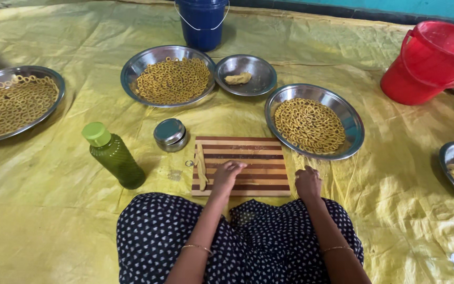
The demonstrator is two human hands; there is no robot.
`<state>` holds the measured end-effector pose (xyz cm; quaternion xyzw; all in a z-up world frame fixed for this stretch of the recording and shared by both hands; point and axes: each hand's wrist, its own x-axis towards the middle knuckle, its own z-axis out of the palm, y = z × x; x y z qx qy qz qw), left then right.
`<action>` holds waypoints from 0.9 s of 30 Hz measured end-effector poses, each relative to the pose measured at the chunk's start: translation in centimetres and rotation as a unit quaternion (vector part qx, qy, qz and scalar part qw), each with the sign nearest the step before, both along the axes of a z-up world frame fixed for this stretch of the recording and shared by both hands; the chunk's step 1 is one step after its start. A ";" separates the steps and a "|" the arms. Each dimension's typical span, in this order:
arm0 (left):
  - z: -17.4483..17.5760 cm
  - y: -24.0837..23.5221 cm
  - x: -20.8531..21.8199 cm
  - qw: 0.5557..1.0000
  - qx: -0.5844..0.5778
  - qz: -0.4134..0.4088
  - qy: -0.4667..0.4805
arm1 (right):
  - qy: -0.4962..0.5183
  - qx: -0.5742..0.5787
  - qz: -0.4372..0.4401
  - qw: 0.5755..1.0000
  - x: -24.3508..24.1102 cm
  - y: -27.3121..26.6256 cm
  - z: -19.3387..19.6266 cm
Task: The person rolls dough into thin ropes on a wooden board, then shapes them into small rings and places them into metal bowls. The process is repeated continuously throughout the clip.
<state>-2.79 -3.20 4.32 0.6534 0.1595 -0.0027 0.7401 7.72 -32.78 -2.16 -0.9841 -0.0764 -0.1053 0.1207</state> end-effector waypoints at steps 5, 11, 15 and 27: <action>3.4 -2.1 -0.7 0.999 -0.028 -0.016 -0.041 | 0.074 -0.033 0.016 0.997 -0.6 0.7 1.3; 3.0 -1.7 -0.3 0.999 -0.031 -0.017 -0.031 | 0.074 -0.028 0.072 0.994 -1.3 2.1 3.0; 1.1 0.2 -0.3 0.998 -0.032 0.004 -0.045 | 0.085 0.001 0.113 0.990 -2.5 5.7 4.1; 0.2 2.2 0.8 0.946 0.285 -0.034 0.148 | 0.135 -0.293 0.182 0.929 -7.3 17.8 -1.9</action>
